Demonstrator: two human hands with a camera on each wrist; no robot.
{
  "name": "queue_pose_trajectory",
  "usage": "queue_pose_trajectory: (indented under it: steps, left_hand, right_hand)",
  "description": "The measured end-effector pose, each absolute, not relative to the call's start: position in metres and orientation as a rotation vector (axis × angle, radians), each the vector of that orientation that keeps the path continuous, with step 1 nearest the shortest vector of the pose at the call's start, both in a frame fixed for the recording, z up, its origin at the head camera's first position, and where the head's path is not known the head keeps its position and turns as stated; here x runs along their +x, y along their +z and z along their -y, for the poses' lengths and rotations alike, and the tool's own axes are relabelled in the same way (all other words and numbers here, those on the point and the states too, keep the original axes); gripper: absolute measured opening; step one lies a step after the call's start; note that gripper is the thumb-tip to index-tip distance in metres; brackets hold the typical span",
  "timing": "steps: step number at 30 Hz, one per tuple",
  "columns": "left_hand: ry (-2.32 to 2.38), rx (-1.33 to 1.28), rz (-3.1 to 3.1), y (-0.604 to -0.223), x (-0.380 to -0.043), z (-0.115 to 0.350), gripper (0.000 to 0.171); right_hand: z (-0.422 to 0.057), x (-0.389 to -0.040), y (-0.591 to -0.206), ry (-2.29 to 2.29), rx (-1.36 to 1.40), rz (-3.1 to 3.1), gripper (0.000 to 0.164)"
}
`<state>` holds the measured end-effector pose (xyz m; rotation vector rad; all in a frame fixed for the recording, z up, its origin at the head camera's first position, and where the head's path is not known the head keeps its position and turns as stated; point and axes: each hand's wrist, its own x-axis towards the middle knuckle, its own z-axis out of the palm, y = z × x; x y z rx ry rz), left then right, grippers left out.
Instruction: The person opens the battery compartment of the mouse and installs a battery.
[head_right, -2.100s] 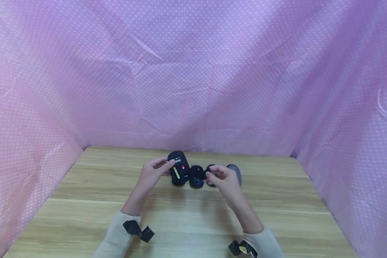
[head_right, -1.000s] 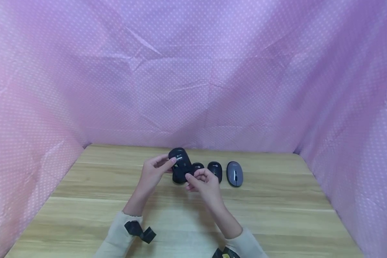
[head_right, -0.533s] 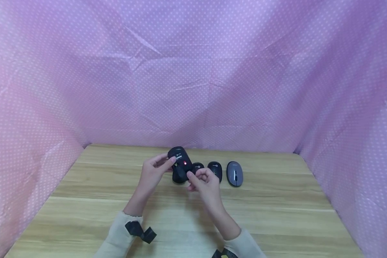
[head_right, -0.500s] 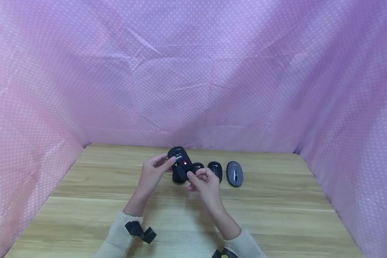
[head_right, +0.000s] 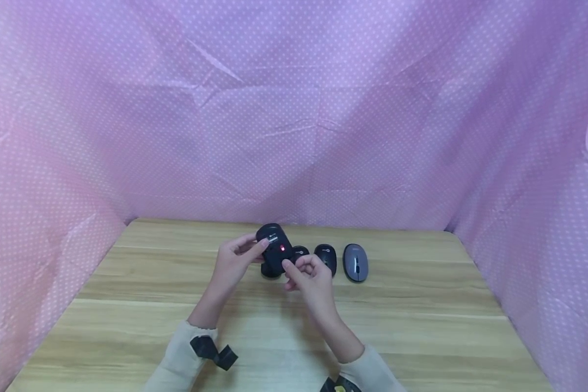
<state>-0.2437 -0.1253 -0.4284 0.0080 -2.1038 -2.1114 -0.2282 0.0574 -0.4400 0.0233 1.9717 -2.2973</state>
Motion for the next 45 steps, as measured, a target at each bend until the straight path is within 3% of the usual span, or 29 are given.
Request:
queue_pose_trajectory:
  steps: [19, 30, 35, 45]
  left_hand:
    - [-2.187, -0.008, 2.088, -0.43, -0.244, 0.126, 0.029]
    - [-2.195, 0.008, 2.166, -0.428, -0.244, 0.131, 0.031]
    - [-2.179, -0.054, 2.227, -0.426, -0.243, 0.134, 0.032]
    - [-2.158, -0.191, 2.282, -0.424, -0.24, 0.136, 0.033]
  right_hand:
    - [-0.055, -0.226, -0.442, -2.332, -0.04, -2.019, 0.026]
    - [-0.065, -0.233, -0.443, -2.208, -0.616, -2.148, 0.063]
    - [-0.07, -0.233, -0.441, -2.013, -0.726, -2.401, 0.075]
    - [-0.072, -0.231, -0.436, -1.783, -0.895, -2.741, 0.081]
